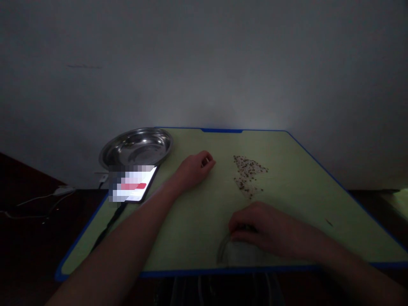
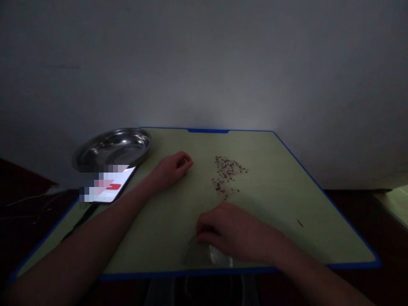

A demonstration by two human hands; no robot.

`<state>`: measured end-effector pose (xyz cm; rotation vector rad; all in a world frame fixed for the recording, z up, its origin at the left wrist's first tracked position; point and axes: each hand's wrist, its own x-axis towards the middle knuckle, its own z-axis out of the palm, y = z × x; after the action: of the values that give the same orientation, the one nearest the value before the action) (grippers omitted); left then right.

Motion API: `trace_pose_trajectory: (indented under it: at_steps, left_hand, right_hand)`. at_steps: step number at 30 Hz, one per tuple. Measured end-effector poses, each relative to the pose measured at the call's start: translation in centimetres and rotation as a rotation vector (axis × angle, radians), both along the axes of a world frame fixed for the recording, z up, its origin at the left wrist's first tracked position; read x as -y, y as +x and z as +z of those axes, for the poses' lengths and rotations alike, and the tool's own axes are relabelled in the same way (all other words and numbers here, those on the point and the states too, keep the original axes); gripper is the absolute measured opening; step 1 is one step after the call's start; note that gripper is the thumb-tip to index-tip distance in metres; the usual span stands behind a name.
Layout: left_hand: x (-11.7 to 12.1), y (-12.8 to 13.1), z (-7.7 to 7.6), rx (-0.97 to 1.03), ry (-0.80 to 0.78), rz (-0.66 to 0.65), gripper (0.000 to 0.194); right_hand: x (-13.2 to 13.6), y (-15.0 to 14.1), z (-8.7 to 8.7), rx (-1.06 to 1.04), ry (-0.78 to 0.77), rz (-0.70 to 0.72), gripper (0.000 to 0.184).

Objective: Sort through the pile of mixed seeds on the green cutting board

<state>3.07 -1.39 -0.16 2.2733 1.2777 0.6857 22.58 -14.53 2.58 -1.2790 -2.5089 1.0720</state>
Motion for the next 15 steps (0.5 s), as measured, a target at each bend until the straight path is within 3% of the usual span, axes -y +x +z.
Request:
trace_pose_trajectory:
  at_steps: [8,15]
  left_hand:
    - [-0.3,-0.1,-0.4,0.008,0.023,0.011,0.016]
    - [0.2,-0.2,0.4,-0.086,0.085,0.074,0.031]
  right_hand:
    - [0.6,0.2,0.5,-0.008,0.038,0.024,0.018]
    - [1.1,0.5,1.1,-0.01,0.049,0.003,0.018]
